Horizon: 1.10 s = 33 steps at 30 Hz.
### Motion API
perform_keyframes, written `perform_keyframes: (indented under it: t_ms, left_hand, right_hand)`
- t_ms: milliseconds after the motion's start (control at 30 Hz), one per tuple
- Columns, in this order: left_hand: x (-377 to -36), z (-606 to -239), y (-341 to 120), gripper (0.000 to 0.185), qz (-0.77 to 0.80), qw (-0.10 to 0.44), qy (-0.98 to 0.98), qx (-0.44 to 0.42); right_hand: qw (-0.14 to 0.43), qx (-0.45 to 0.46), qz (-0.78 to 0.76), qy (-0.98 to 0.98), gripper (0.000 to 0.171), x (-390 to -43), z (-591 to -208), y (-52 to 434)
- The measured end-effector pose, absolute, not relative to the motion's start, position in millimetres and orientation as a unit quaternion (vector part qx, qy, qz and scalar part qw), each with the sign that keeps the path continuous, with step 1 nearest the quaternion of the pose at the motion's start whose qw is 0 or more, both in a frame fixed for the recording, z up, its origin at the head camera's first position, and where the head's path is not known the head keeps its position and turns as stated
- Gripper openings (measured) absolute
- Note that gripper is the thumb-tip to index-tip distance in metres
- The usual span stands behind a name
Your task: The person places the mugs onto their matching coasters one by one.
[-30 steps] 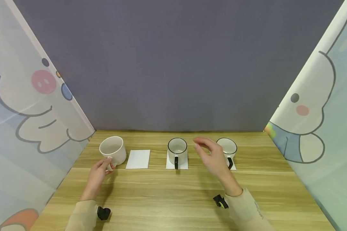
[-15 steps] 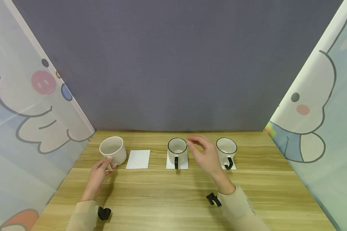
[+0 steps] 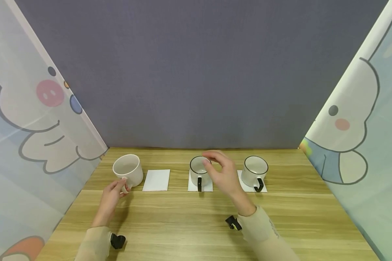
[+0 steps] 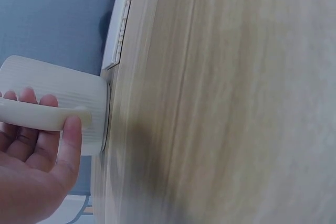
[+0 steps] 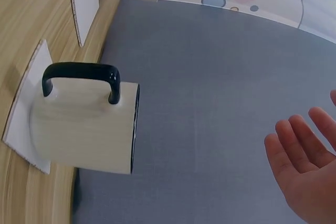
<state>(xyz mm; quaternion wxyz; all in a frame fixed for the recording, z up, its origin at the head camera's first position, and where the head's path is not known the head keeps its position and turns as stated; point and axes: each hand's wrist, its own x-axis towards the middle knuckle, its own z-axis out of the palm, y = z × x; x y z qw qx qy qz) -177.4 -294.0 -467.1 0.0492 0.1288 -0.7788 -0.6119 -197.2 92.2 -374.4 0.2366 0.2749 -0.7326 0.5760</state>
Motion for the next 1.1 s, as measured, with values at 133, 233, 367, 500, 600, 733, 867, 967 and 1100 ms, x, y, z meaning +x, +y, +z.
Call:
perform_keyframes:
  t_ms: [133, 233, 367, 500, 600, 733, 867, 967, 1100]
  left_hand:
    - [-177.1, -467.2, -294.2, 0.05, -0.616, 0.048, -0.776, 0.132]
    - [-176.8, -467.3, -294.6, 0.05, -0.616, 0.045, -0.775, 0.133]
    - [-176.3, -467.4, -295.2, 0.05, -0.613, 0.043, -0.777, 0.135]
    - [-176.7, -467.4, -296.0, 0.051, -0.613, 0.042, -0.777, 0.137]
    - [-177.4, -467.5, -296.2, 0.052, -0.613, 0.042, -0.776, 0.141]
    - [-177.5, -467.4, -295.6, 0.051, -0.61, 0.041, -0.778, 0.144]
    - [-177.1, -466.8, -294.5, 0.048, -0.612, 0.045, -0.777, 0.139]
    - [-177.0, -466.5, -294.0, 0.047, -0.611, 0.045, -0.779, 0.136]
    - [-176.9, -465.8, -294.5, 0.049, -0.608, 0.041, -0.782, 0.134]
  right_hand:
    - [0.235, 0.286, 0.585, -0.721, 0.018, -200.0, -374.2, 83.7]
    - [0.236, 0.298, 0.593, -0.71, 0.017, -203.0, -375.1, 76.4]
    - [0.232, 0.308, 0.597, -0.703, 0.017, -205.6, -375.1, 67.1]
    - [0.221, 0.31, 0.605, -0.699, 0.017, -207.3, -375.2, 60.1]
    - [0.213, 0.311, 0.606, -0.701, 0.018, -208.2, -374.7, 55.0]
    - [0.201, 0.305, 0.607, -0.706, 0.019, -209.3, -373.8, 47.7]
    - [0.19, 0.297, 0.611, -0.708, 0.019, -211.1, -374.1, 40.1]
    - [0.186, 0.295, 0.614, -0.708, 0.019, -213.2, -376.0, 34.2]
    - [0.183, 0.289, 0.621, -0.705, 0.02, -216.4, -379.0, 25.5]
